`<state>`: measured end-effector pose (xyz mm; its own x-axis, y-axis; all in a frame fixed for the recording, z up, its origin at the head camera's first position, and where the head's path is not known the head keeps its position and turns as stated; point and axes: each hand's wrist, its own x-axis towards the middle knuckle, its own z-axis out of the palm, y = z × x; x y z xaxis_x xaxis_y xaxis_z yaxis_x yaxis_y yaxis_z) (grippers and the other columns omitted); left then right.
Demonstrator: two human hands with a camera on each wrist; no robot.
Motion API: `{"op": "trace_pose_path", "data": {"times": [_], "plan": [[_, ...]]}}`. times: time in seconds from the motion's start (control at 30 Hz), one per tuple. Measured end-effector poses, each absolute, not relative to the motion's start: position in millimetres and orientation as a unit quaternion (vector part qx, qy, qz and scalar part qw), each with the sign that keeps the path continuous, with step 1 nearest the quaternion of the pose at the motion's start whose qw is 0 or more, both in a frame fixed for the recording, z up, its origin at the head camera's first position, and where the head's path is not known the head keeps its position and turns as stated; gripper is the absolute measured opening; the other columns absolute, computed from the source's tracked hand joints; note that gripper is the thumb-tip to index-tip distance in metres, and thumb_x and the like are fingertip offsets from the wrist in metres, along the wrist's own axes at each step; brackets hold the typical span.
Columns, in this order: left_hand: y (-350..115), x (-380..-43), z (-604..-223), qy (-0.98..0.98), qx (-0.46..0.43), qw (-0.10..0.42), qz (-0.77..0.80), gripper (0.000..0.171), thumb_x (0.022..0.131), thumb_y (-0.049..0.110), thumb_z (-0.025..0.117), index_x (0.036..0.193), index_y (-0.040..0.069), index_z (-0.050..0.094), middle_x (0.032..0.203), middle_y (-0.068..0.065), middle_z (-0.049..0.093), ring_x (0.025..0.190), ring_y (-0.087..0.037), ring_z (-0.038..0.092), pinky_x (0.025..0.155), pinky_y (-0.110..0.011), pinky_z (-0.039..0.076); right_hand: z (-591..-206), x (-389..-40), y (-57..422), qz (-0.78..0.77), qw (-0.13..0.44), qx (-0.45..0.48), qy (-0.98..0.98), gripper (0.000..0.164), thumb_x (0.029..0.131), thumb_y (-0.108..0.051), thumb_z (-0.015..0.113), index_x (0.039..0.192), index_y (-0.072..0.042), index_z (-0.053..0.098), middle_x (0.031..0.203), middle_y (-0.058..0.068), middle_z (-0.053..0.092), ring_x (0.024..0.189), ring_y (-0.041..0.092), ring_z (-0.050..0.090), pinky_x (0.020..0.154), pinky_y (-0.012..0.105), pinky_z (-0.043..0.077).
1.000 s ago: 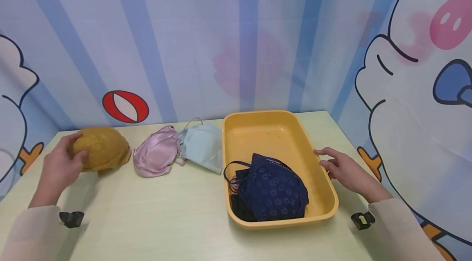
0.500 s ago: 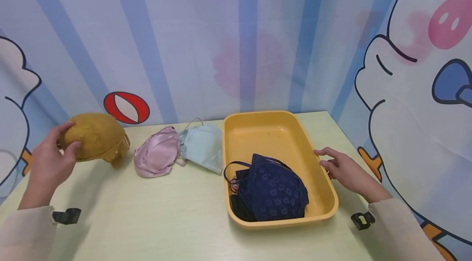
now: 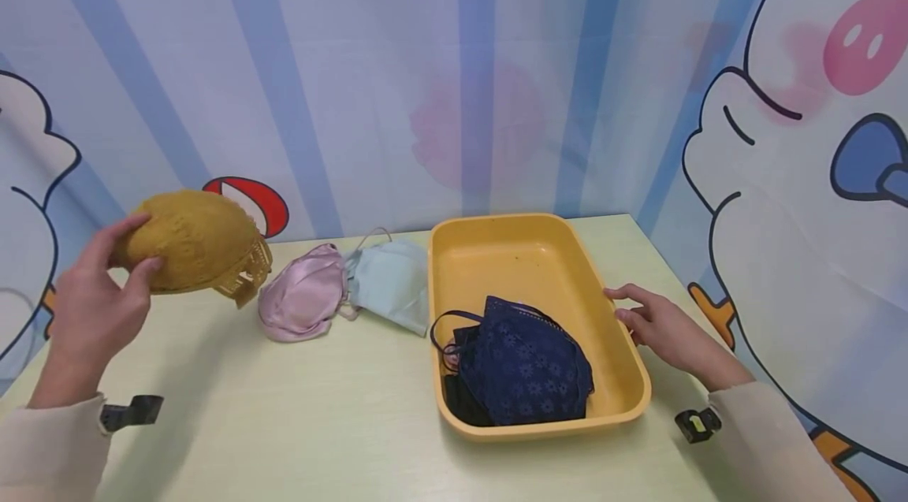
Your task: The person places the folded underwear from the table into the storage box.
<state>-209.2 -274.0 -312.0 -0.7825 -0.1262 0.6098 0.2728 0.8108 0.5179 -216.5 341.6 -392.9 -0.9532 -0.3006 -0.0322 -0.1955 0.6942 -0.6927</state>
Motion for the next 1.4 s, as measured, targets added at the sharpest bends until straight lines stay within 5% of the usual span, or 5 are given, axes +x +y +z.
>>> {"op": "trace_pose_path", "data": {"times": [0.3,0.53,1.13,1.4], "plan": [[-246.8,-203.4,-300.5,-0.862,-0.127,0.382,-0.308,0.056,0.084,-0.01,0.063,0.136,0.007,0.049,0.124,-0.022,0.052,0.099,-0.034,0.05,0.082,-0.04,0.036,-393.4,-215.0,342.2,-0.358,0.061,-0.136,0.922,0.044,0.1,-0.022,0.047,0.139,-0.002,0.041,0.115,0.022,0.061,0.082,0.018,0.066,0.073,0.041,0.053],[-222.4,-208.4,-302.3,-0.837,-0.186,0.406,-0.317,0.058,0.079,-0.016,0.065,0.131,0.004,0.053,0.114,-0.021,0.056,0.107,-0.034,0.051,0.088,-0.035,0.039,-392.2,-214.0,343.8,-0.357,0.072,-0.131,0.922,0.044,0.101,-0.023,0.046,0.139,-0.002,0.04,0.115,0.022,0.061,0.082,0.018,0.066,0.073,0.041,0.053],[-153.2,-227.8,-296.8,-0.783,-0.26,0.426,-0.37,0.055,0.076,-0.019,0.066,0.126,0.003,0.057,0.108,-0.014,0.06,0.098,-0.03,0.051,0.082,-0.038,0.039,-396.4,-211.0,334.9,-0.332,0.037,-0.122,0.935,0.042,0.101,-0.018,0.046,0.14,-0.001,0.041,0.116,0.022,0.06,0.084,0.021,0.066,0.072,0.04,0.054],[-118.5,-240.4,-295.6,-0.769,-0.29,0.404,-0.402,0.054,0.079,-0.016,0.065,0.128,0.005,0.056,0.11,-0.013,0.058,0.106,-0.027,0.051,0.092,-0.04,0.042,-395.9,-211.2,334.8,-0.323,0.029,-0.12,0.938,0.042,0.101,-0.019,0.047,0.14,-0.002,0.042,0.118,0.023,0.059,0.085,0.022,0.065,0.072,0.041,0.053]]}}
